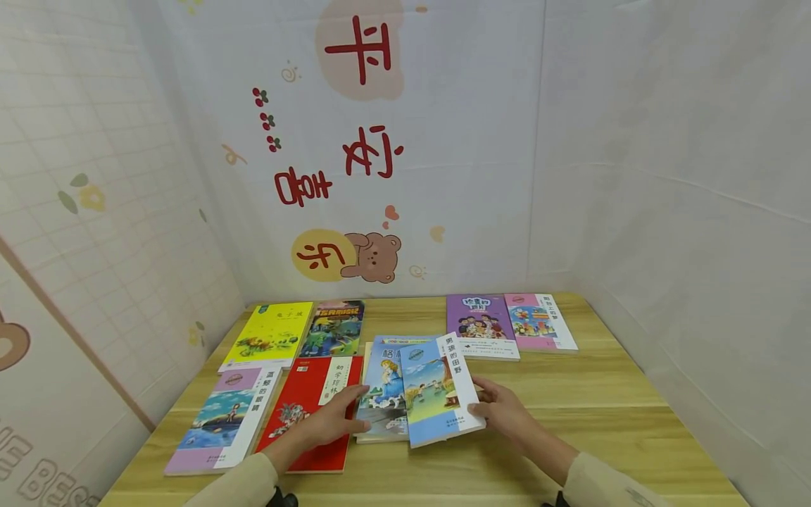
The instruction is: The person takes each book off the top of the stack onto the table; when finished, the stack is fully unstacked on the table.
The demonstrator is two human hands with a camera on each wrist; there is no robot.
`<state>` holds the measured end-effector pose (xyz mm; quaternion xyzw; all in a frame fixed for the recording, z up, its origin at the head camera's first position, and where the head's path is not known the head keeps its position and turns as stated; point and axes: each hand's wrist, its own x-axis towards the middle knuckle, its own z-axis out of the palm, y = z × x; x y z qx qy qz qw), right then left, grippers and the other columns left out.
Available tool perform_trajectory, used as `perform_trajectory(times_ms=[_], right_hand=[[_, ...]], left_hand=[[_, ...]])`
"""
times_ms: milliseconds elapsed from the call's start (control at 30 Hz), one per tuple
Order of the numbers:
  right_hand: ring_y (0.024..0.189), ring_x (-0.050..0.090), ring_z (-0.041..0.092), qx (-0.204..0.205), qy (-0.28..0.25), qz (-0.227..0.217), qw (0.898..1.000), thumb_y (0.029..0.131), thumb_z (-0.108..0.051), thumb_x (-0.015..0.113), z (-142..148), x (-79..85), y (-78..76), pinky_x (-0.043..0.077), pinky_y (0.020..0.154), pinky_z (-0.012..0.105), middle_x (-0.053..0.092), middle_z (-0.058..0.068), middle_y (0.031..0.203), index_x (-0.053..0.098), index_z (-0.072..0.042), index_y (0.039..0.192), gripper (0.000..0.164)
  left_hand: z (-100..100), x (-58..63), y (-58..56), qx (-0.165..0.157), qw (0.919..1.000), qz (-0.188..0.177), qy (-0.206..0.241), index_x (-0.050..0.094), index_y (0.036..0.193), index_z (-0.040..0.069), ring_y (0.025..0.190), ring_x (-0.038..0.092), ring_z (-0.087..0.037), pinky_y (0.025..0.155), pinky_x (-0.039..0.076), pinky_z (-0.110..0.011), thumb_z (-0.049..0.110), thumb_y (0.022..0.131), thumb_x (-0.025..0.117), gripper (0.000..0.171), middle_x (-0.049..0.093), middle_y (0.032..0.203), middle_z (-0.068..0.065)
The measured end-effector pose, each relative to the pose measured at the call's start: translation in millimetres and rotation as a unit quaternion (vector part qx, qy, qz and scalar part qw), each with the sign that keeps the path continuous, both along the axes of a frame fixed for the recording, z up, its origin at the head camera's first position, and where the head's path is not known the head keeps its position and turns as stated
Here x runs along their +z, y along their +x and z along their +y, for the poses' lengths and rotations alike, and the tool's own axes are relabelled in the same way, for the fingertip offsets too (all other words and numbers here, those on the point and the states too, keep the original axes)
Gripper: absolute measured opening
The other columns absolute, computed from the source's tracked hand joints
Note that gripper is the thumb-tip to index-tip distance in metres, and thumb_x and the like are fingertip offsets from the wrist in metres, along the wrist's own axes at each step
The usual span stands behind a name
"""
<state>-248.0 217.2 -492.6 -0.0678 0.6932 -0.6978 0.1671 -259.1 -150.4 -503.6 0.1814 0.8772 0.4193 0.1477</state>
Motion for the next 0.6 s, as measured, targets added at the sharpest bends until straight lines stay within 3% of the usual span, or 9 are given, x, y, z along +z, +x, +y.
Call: perform_trajectory(times_ms=[167, 367, 600], right_hand=[[0.103, 0.065, 0.029, -0.017, 0.007, 0.003, 1.0, 0.096, 0.0, 0.058, 10.9, 6.7, 6.5, 0.057, 0.08, 0.042, 0.052, 0.027, 0.132, 0.016, 0.006, 0.155, 0.072], [0.1, 0.065, 0.026, -0.041, 0.027, 0.004, 0.999, 0.096, -0.001, 0.059, 28.1, 11.1, 11.5, 0.057, 0.076, 0.038, 0.055, 0.023, 0.128, 0.016, 0.005, 0.155, 0.073], [0.099, 0.066, 0.026, -0.071, 0.05, -0.009, 0.996, 0.096, -0.001, 0.059, 48.8, 12.3, 20.8, 0.057, 0.076, 0.04, 0.054, 0.024, 0.129, 0.016, 0.003, 0.156, 0.074]], left_hand=[[0.3, 0.3, 0.7, 0.0, 1.0, 0.0, -0.003, 0.036, 0.152, 0.004, 0.14, 0.025, -0.043, 0.111, 0.027, -0.062, 0.026, 0.09, 0.074, 0.076, 0.027, 0.156, -0.022], [0.7, 0.9, -0.2, 0.004, 1.0, -0.002, -0.004, 0.036, 0.152, 0.004, 0.14, 0.025, -0.044, 0.111, 0.027, -0.063, 0.025, 0.09, 0.074, 0.076, 0.027, 0.156, -0.022], [0.0, 1.1, 1.0, 0.008, 1.0, -0.003, -0.004, 0.036, 0.152, 0.007, 0.14, 0.025, -0.043, 0.11, 0.028, -0.063, 0.026, 0.089, 0.075, 0.077, 0.027, 0.156, -0.021]])
